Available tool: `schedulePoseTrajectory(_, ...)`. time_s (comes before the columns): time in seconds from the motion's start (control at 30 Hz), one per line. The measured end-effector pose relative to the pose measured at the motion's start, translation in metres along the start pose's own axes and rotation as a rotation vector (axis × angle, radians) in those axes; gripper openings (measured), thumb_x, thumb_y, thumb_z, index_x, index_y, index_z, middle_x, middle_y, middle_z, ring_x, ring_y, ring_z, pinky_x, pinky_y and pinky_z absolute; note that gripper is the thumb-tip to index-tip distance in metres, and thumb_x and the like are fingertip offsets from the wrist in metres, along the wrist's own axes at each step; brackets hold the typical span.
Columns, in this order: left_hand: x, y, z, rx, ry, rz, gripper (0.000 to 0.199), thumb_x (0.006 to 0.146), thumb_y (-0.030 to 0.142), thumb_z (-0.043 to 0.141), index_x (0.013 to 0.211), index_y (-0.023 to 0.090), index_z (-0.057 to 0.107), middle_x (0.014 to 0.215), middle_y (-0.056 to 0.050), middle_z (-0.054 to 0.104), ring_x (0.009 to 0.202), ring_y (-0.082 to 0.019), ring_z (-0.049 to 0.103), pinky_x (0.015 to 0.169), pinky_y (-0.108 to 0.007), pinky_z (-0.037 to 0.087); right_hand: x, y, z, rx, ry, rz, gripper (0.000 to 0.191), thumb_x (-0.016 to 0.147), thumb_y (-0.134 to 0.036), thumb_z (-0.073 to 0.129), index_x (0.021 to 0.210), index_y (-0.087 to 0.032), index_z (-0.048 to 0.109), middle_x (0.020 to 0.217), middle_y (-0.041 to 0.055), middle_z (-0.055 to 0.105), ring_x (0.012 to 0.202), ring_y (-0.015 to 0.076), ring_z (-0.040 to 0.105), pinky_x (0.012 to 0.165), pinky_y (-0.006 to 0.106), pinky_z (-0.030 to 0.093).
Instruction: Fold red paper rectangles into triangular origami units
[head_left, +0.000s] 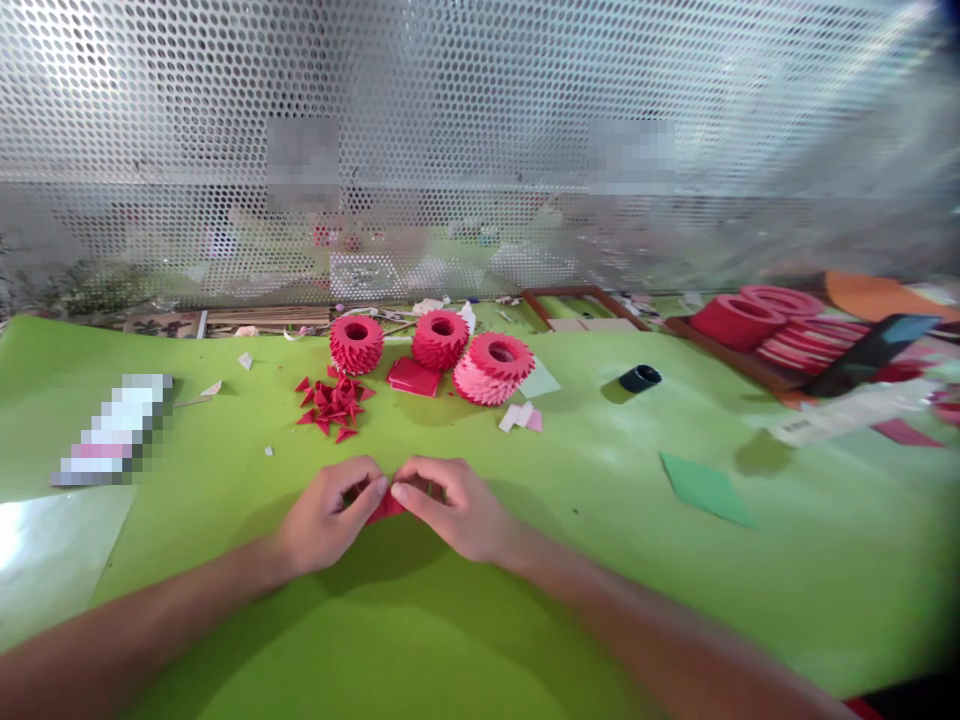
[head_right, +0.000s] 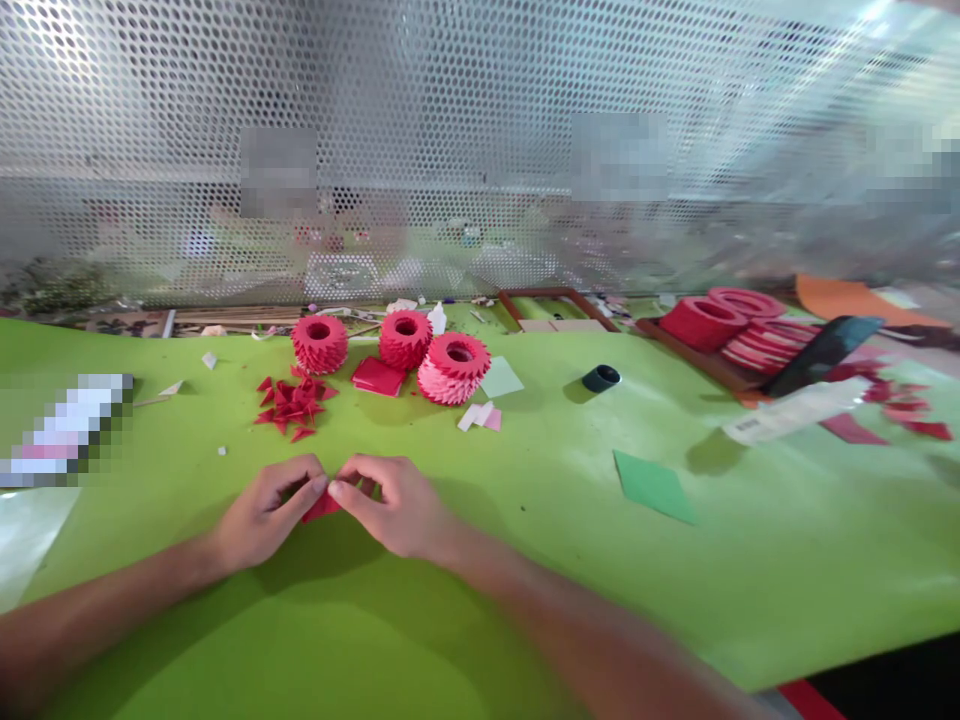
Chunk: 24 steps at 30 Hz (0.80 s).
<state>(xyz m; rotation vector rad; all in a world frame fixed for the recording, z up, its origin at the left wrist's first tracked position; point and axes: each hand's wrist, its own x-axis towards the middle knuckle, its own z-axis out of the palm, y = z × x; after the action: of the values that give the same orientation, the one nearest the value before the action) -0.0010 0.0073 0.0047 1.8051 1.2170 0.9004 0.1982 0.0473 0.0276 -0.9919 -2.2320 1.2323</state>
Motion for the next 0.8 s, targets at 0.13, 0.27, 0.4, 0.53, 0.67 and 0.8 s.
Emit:
schedulePoseTrajectory(0.13, 0.0013, 0.0013, 0.0, 0.045, 0.015, -0.005, 0.034, 0.099, 0.035, 0.042, 0.074, 0.016, 0.055, 0.066, 0.001, 0.052, 0.06, -0.013, 0.046, 0.056, -0.024, 0.035, 0.0027, -0.0014, -0.0005, 0.107, -0.027, 0.04, 0.028, 0.094, -0.041, 0.054, 0.086, -0.016, 0.064, 0.066, -0.0021, 0.057, 0.058, 0.0095, 0.049, 0.053, 0.021, 0.037)
schedulePoseTrajectory(0.27, 0.0016, 0.0015, -0.0001, 0.06, 0.018, -0.004, 0.034, 0.099, 0.035, 0.042, 0.073, 0.016, 0.054, 0.065, 0.001, 0.051, 0.059, -0.013, 0.045, 0.055, -0.024, 0.034, 0.0025, -0.001, -0.0008, 0.087, -0.014, 0.046, 0.025, 0.094, -0.037, 0.055, 0.084, -0.016, 0.064, 0.067, -0.002, 0.057, 0.059, 0.0098, 0.048, 0.056, 0.022, 0.037)
schedulePoseTrajectory(0.4, 0.0017, 0.0009, 0.0002, 0.073, 0.014, 0.006, 0.034, 0.099, 0.035, 0.042, 0.073, 0.016, 0.054, 0.066, 0.001, 0.053, 0.06, -0.013, 0.047, 0.057, -0.024, 0.036, 0.002, -0.0006, -0.0022, 0.088, -0.027, 0.044, 0.023, 0.093, -0.035, 0.056, 0.085, -0.016, 0.064, 0.068, -0.0021, 0.058, 0.059, 0.0098, 0.047, 0.057, 0.022, 0.037)
schedulePoseTrajectory(0.53, 0.0017, 0.0007, 0.0001, 0.079, -0.003, 0.012, 0.032, 0.099, 0.033, 0.044, 0.074, 0.016, 0.055, 0.067, 0.0, 0.055, 0.06, -0.013, 0.048, 0.056, -0.024, 0.037, 0.0021, -0.0009, -0.0034, 0.091, -0.043, 0.038, 0.021, 0.093, -0.033, 0.056, 0.084, -0.016, 0.063, 0.067, -0.0024, 0.057, 0.058, 0.0094, 0.046, 0.057, 0.022, 0.037)
schedulePoseTrajectory(0.67, 0.002, 0.0005, -0.0006, 0.083, -0.016, 0.039, 0.032, 0.099, 0.032, 0.044, 0.073, 0.016, 0.056, 0.067, 0.0, 0.055, 0.06, -0.012, 0.048, 0.057, -0.023, 0.036, 0.0025, -0.0009, -0.0025, 0.096, -0.04, 0.008, 0.022, 0.093, -0.034, 0.056, 0.084, -0.016, 0.064, 0.069, -0.0015, 0.059, 0.059, 0.0101, 0.048, 0.056, 0.022, 0.038)
schedulePoseTrajectory(0.8, 0.002, 0.0006, -0.0015, 0.083, -0.012, 0.063, 0.034, 0.099, 0.033, 0.044, 0.072, 0.016, 0.055, 0.067, 0.0, 0.054, 0.061, -0.013, 0.048, 0.059, -0.024, 0.037, 0.0034, -0.0007, -0.0007, 0.089, -0.026, -0.024, 0.019, 0.093, -0.032, 0.055, 0.087, -0.016, 0.065, 0.071, -0.0009, 0.061, 0.06, 0.0108, 0.05, 0.056, 0.022, 0.039)
